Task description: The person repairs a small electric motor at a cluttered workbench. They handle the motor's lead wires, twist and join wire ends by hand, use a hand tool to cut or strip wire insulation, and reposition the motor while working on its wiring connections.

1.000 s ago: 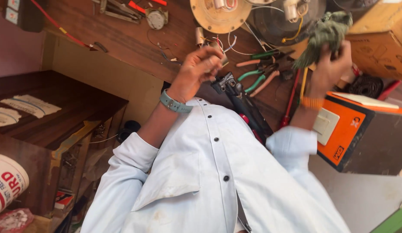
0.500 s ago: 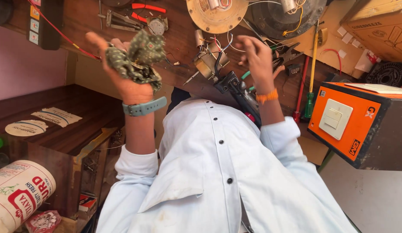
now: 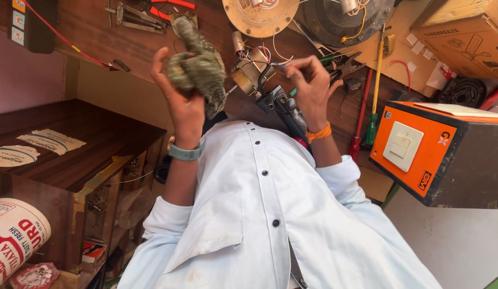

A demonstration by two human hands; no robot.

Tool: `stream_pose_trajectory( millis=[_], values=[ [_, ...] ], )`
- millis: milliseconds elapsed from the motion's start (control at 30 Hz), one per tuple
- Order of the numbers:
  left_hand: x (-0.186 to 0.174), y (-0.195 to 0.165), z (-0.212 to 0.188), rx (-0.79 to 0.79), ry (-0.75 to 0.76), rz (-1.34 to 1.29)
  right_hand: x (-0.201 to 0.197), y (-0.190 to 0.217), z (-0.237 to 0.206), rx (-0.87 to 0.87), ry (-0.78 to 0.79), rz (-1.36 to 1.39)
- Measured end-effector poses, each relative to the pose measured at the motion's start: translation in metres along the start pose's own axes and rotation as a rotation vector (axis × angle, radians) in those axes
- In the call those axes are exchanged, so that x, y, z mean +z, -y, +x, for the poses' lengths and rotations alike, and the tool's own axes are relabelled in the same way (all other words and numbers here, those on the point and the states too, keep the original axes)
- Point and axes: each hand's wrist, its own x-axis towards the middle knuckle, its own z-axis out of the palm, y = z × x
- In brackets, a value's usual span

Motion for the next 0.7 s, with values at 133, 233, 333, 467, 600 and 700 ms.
stream_pose_trajectory(
  millis=[133,233,333,467,600,700],
  values=[
    [0.021,0.018,0.010,0.338,0.149,0.898,0.006,0.017,0.001,0.075,0.092,-0.172],
    [0.042,0.038,0.023,0.266,0.269,1.089,0.006,0.021,0.016,0.184,0.107,-0.054],
    [0.052,0.056,0.038,0.378,0.406,0.985,0.006,0.015,0.023,0.236,0.081,0.106],
    [0.055,0.073,0.048,0.446,0.561,0.800,0.009,-0.008,0.017,0.328,0.005,0.393],
    [0.066,0.087,0.042,0.474,0.538,0.964,0.015,-0.030,0.011,0.370,-0.195,0.448],
    [0.071,0.096,0.042,0.460,0.528,1.083,0.017,-0.042,0.013,0.232,-0.263,0.278]
  ],
)
